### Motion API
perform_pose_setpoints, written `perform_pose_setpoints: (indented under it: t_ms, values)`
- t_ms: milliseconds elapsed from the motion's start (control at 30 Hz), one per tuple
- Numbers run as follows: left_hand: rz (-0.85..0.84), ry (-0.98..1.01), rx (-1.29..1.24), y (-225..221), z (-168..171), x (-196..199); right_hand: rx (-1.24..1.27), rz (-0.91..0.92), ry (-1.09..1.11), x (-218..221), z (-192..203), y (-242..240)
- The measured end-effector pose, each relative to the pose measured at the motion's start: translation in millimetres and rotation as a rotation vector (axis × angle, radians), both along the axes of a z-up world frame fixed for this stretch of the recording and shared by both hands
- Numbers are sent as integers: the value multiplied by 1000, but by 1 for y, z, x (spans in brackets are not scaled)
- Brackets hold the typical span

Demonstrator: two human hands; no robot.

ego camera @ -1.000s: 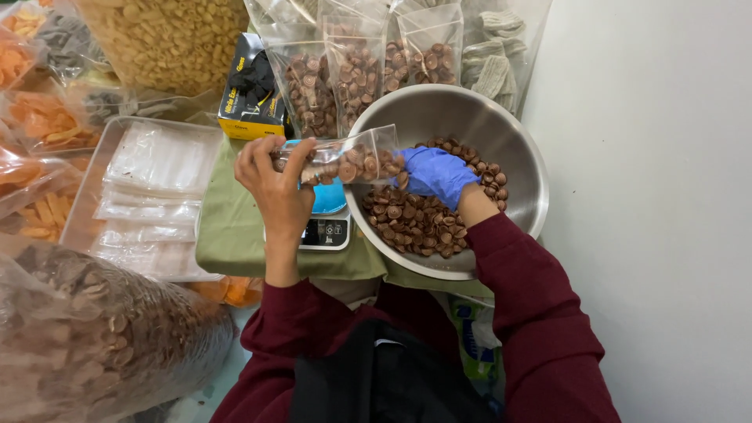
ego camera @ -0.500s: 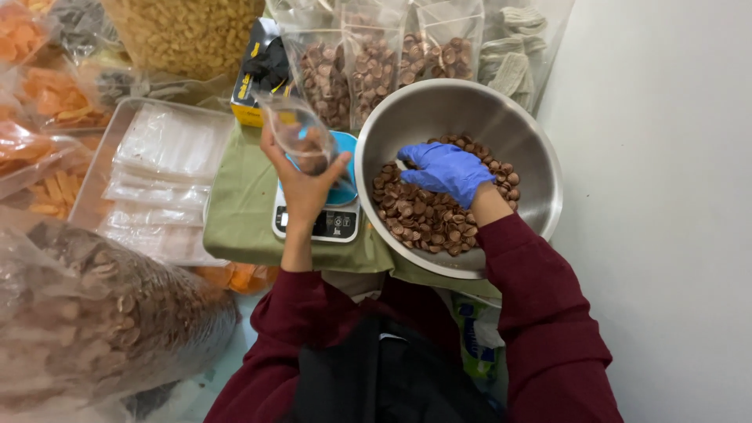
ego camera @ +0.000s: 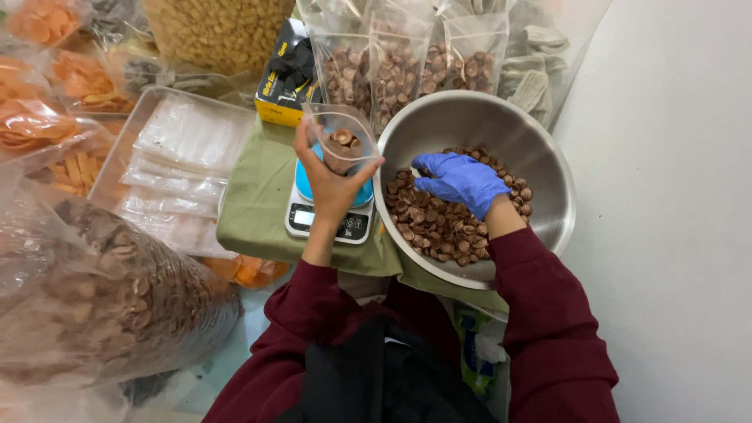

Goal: The person scoops brown spiral-shaped snacks from a metal bowl into a clear plastic bag, places the bag on a digital scale, and adjusts the contents to reach a target weight. The person then seals the bag and sets it aside.

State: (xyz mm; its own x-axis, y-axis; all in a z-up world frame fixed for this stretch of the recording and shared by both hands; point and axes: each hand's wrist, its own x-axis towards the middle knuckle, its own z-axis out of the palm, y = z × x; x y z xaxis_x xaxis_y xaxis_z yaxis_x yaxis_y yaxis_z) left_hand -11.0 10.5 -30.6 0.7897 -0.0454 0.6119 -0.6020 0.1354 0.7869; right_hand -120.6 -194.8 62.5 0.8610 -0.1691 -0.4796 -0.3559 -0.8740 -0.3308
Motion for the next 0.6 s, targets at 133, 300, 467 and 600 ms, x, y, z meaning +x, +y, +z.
perform_pose_setpoints:
  t_ms: [133,300,467,600]
  values:
    - [-15,-38,22,1,4,-2,-1,3,19,1,-10,-3]
    - [-12,-31,50,5,9,-1,19,-6,18,0,-3,2]
    - [-37,-13,3,7,9,0,29,-14,33,1,0,4]
    - [-69,3,-16,9,11,-1,32,-17,33,-1,1,4]
